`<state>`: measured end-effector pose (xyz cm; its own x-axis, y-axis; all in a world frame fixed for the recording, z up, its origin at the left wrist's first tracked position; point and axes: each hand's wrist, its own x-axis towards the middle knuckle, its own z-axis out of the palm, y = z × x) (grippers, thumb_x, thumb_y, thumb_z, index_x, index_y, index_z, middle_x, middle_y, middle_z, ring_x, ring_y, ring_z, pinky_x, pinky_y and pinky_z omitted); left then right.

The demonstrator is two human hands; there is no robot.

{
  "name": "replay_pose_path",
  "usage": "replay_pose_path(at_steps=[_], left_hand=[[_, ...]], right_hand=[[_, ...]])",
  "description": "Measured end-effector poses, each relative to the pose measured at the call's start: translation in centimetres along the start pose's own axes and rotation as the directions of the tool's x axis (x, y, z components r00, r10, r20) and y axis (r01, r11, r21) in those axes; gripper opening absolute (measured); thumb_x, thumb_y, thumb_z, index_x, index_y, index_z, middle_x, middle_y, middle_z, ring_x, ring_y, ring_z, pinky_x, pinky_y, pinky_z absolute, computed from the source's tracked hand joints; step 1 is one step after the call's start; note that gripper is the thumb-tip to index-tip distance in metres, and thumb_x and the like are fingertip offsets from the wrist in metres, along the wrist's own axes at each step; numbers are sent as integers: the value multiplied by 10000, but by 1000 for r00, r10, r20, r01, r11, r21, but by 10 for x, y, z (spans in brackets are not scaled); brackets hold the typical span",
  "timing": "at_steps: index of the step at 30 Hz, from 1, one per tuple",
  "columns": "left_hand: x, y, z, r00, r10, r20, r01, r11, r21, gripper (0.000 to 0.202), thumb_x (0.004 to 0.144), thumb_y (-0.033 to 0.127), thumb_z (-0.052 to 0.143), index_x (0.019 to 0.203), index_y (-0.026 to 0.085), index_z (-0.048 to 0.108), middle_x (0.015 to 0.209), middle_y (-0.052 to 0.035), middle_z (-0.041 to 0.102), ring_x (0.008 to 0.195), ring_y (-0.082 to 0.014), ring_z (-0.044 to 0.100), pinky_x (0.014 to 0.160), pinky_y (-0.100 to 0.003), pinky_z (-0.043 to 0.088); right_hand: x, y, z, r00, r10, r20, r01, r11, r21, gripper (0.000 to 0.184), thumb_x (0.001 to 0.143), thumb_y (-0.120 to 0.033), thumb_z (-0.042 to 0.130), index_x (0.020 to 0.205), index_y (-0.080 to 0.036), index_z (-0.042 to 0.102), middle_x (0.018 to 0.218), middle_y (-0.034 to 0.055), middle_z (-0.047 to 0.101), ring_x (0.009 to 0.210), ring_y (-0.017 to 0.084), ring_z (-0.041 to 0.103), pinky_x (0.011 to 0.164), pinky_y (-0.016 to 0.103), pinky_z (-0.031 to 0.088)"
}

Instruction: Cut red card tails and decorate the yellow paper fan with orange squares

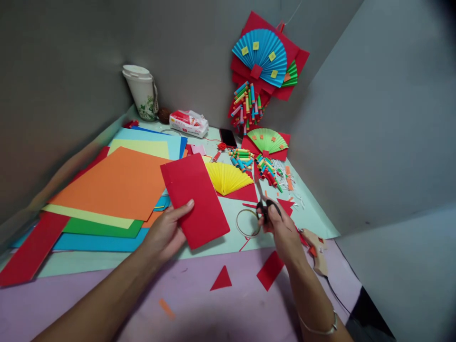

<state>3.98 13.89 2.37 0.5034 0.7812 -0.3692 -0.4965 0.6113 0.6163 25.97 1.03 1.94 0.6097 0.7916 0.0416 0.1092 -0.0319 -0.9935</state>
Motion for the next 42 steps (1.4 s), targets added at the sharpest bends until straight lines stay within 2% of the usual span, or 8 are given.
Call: replay_pose_path(at_steps=[3, 7, 12, 17, 25, 30, 35, 42], left_hand=[[1, 3, -2, 1000, -26, 15, 27, 999, -45, 263, 843, 89, 651, 1095, 136, 712, 1034, -125, 787, 972, -275, 744, 908, -396, 605], [0, 3, -2, 998, -48, 49, 50, 998, -45, 327, 811, 55, 669, 1122, 146, 707, 1067, -121, 783, 979, -277, 742, 915, -398, 603], [-2, 4, -4, 992, -83, 91, 85, 996, -21, 349, 791, 57, 701, 1124, 157, 713, 1098, -113, 779, 983, -275, 740, 908, -393, 606], [-3, 8, -7, 988, -90, 125, 90, 996, 5, 353, 782, 95, 728, 1124, 183, 728, 1097, -113, 781, 1015, -299, 730, 906, -402, 606], [-7, 17, -6, 992, -63, 108, 56, 997, 61, 413, 727, 111, 791, 1126, 194, 724, 1116, -117, 776, 966, -301, 747, 896, -406, 608], [-7, 21, -4, 991, -60, 117, 50, 996, 80, 515, 698, 131, 818, 1195, 191, 698, 1109, -129, 778, 999, -323, 737, 905, -417, 601], [-9, 22, -5, 989, -73, 128, 62, 994, 87, 481, 685, 126, 819, 1152, 181, 723, 1050, -138, 791, 1000, -344, 734, 888, -428, 605], [-7, 18, -8, 986, -76, 145, 64, 994, 86, 374, 722, 123, 793, 1088, 184, 751, 1007, -128, 801, 962, -325, 748, 867, -410, 611]], right_hand=[[-13, -6, 14, 963, 105, 250, -197, 905, 378, 477, 945, -545, 507, 1238, -200, 659, 966, 83, 694, 743, 175, 600, 648, 293, 466], [-23, -3, 32, 912, 157, 380, -376, 694, 615, 354, 883, -409, 601, 1120, -176, 722, 973, 94, 709, 858, 192, 629, 729, 287, 489], [-31, 7, 37, 832, 145, 536, -515, 560, 649, 422, 800, -296, 658, 1205, -183, 697, 1049, 84, 715, 952, 197, 632, 864, 338, 521], [-37, 9, 35, 807, 175, 564, -533, 628, 567, 508, 737, -234, 782, 1234, -203, 684, 993, 61, 716, 847, 174, 674, 761, 292, 559], [-42, 24, 40, 866, 166, 471, -359, 863, 355, 420, 725, -246, 809, 1133, -260, 708, 844, 18, 665, 654, 143, 629, 546, 239, 489], [-50, 25, 42, 923, -43, 382, -7, 992, 129, 441, 775, -119, 674, 1182, -288, 681, 914, 19, 584, 730, 137, 545, 637, 258, 458], [-53, 24, 39, 883, -238, 405, 276, 961, -36, 575, 757, -50, 588, 1271, -305, 625, 916, 30, 543, 776, 177, 536, 654, 293, 459], [-51, 22, 38, 855, -343, 389, 404, 911, -85, 590, 771, -55, 568, 1303, -308, 597, 891, 27, 539, 769, 186, 531, 656, 301, 450]])
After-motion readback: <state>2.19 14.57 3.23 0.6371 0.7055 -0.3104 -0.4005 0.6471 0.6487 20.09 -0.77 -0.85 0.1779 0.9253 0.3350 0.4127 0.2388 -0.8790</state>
